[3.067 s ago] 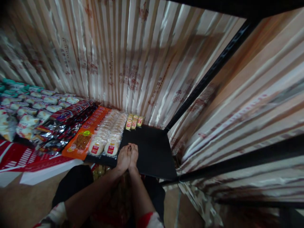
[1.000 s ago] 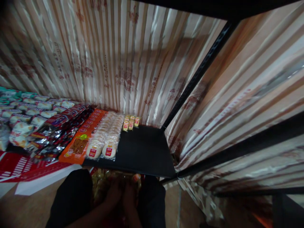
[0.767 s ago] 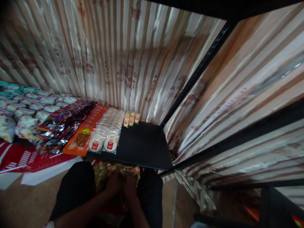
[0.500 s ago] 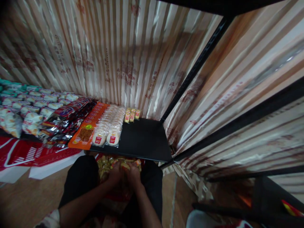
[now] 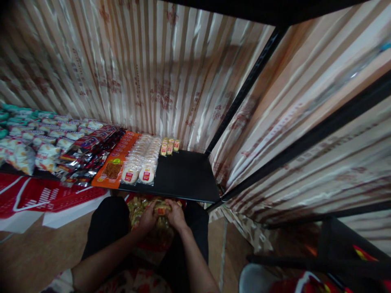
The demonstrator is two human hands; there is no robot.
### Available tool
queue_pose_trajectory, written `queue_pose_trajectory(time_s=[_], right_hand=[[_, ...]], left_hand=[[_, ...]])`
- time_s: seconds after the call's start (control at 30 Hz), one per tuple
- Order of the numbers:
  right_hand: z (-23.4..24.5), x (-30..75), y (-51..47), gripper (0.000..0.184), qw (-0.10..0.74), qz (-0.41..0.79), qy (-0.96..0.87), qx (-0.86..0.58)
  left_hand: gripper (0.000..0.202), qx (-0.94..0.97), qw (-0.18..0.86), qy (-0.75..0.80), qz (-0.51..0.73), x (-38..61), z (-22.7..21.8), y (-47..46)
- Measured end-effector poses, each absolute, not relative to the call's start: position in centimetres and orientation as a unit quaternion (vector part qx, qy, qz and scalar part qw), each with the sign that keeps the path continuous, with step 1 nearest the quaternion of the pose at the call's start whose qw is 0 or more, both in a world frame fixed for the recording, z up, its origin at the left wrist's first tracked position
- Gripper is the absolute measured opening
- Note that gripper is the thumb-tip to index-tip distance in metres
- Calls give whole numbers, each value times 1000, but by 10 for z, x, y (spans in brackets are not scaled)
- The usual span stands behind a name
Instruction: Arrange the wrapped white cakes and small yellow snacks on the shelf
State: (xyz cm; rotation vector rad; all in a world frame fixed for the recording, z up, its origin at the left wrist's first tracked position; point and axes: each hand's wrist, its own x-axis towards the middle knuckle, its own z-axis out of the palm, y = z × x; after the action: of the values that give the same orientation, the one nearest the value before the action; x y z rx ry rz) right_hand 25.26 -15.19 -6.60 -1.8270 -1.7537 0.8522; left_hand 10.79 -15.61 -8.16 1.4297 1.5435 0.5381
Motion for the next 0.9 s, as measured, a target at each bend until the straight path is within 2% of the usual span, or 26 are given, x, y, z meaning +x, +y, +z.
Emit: queue_pose_trajectory(time_s=[0.23,0.37,0.53,0.63,0.8,0.9], right_hand=[[-60,257,-146,42,273,318,-631,-653],[-55,256,-143,40,275,315,-631,-653],[-42,254,-143,40,291,309,-637,-644],[-35,254,-141,39,305,310,-635,-639],[-26,253,-133,38,329,285,-627,-646],[-25,252,-129,39,358,270,-614,-650]], left_hand=[[42,605,439,630,209,110,-83,-153],[27,605,428,635,219,113,-82,-153],[13,577,453,632,248,116,-86,-154],[12,545,494,615,283,119,-95,-154],[20,461,572,579,354,127,-98,-152],[16,428,597,560,383,131,-92,-150]])
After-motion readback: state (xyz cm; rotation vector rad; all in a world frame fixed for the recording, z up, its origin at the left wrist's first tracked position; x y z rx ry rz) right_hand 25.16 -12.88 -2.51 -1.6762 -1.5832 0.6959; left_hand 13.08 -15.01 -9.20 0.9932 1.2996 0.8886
